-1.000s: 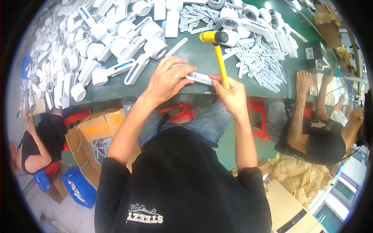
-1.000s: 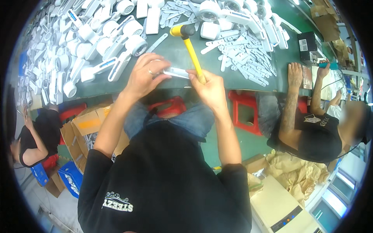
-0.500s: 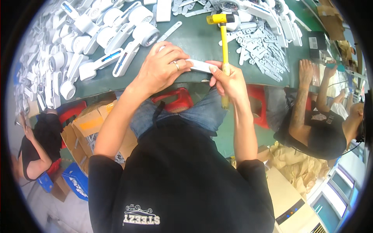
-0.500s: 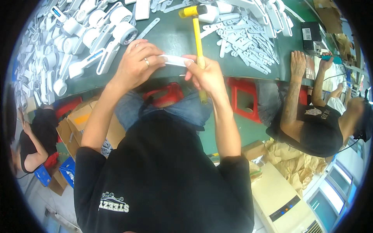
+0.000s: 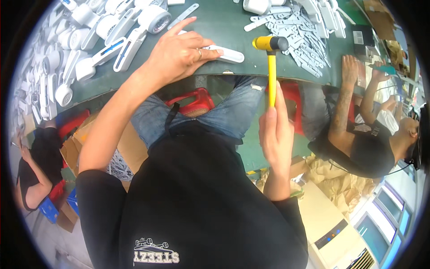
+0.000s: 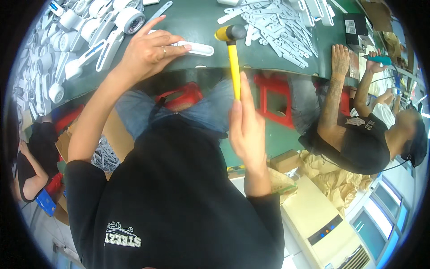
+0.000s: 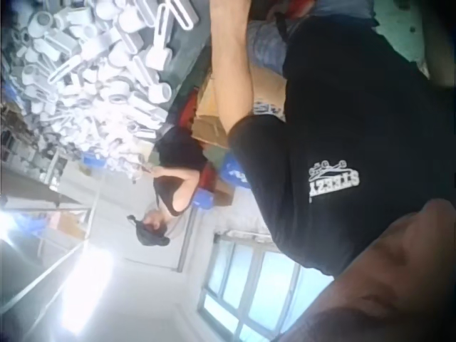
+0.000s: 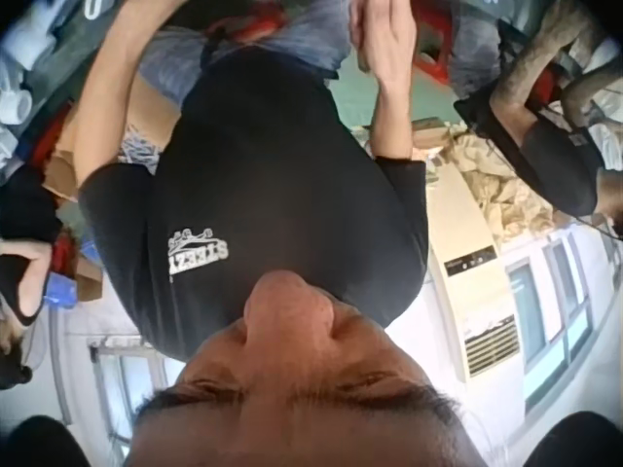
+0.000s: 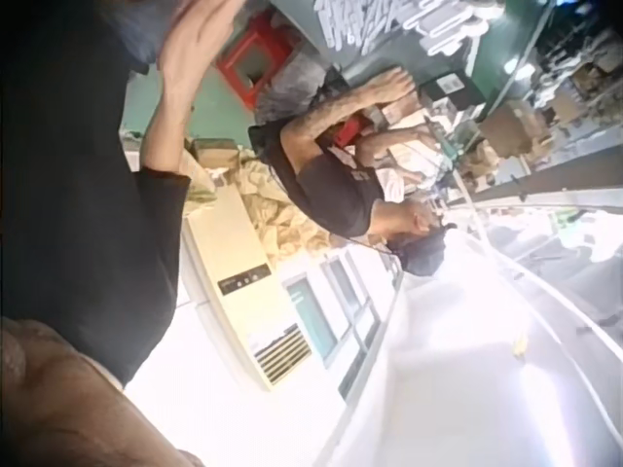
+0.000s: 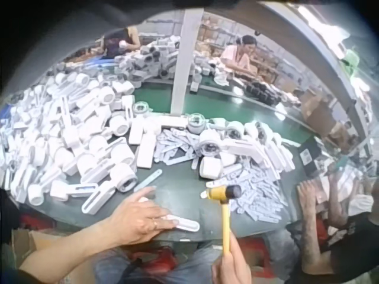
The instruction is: Assembling plastic components by hammering metal brackets into them at a factory workstation.
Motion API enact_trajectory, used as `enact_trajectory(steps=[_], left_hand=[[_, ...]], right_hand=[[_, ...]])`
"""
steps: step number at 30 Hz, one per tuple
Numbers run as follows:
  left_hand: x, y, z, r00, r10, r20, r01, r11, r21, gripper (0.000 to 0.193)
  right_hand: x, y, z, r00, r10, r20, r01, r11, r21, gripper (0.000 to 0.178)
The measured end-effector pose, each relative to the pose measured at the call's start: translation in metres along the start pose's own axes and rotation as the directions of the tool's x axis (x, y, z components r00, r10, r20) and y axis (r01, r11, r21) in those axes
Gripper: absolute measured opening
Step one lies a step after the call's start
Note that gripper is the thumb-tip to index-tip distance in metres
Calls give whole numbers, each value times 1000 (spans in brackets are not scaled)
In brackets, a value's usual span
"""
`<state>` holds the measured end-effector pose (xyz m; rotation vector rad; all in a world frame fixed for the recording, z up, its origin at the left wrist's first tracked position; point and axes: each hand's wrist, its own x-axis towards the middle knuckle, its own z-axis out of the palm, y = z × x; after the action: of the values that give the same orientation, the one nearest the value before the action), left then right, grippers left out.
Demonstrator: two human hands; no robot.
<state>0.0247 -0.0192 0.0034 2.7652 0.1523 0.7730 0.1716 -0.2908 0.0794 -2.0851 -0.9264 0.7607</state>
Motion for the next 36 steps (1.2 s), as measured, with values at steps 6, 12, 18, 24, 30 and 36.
enact_trajectory(steps=[6, 12, 18, 24, 30, 36], left_hand=[[0, -2, 4, 1000, 9, -16, -9, 1000, 18, 28], [0, -1, 4, 1000, 0, -6, 0, 1000, 3, 26], [1, -2, 3, 1000, -1, -9, 1, 1000, 0, 26], [0, -2, 2, 1000, -10, -4, 10, 1000, -11, 26], [6, -1, 0, 994, -73, 78, 79, 993, -83, 30], [51, 2, -17, 923, 223, 313, -242, 970, 24, 28]], right_hand=[[-3, 5, 14, 988, 127, 93, -106, 973, -206, 57], [-4, 2, 15, 984, 123, 130, -88, 965, -247, 58], [-6, 5, 15, 994, 50, 96, -20, 957, -290, 58], [-7, 9, 14, 996, 26, 89, -1, 963, -271, 58], [0, 24, 17, 999, -31, 15, 33, 980, -195, 54], [-15, 12, -1, 992, 121, 26, -123, 959, 256, 54]])
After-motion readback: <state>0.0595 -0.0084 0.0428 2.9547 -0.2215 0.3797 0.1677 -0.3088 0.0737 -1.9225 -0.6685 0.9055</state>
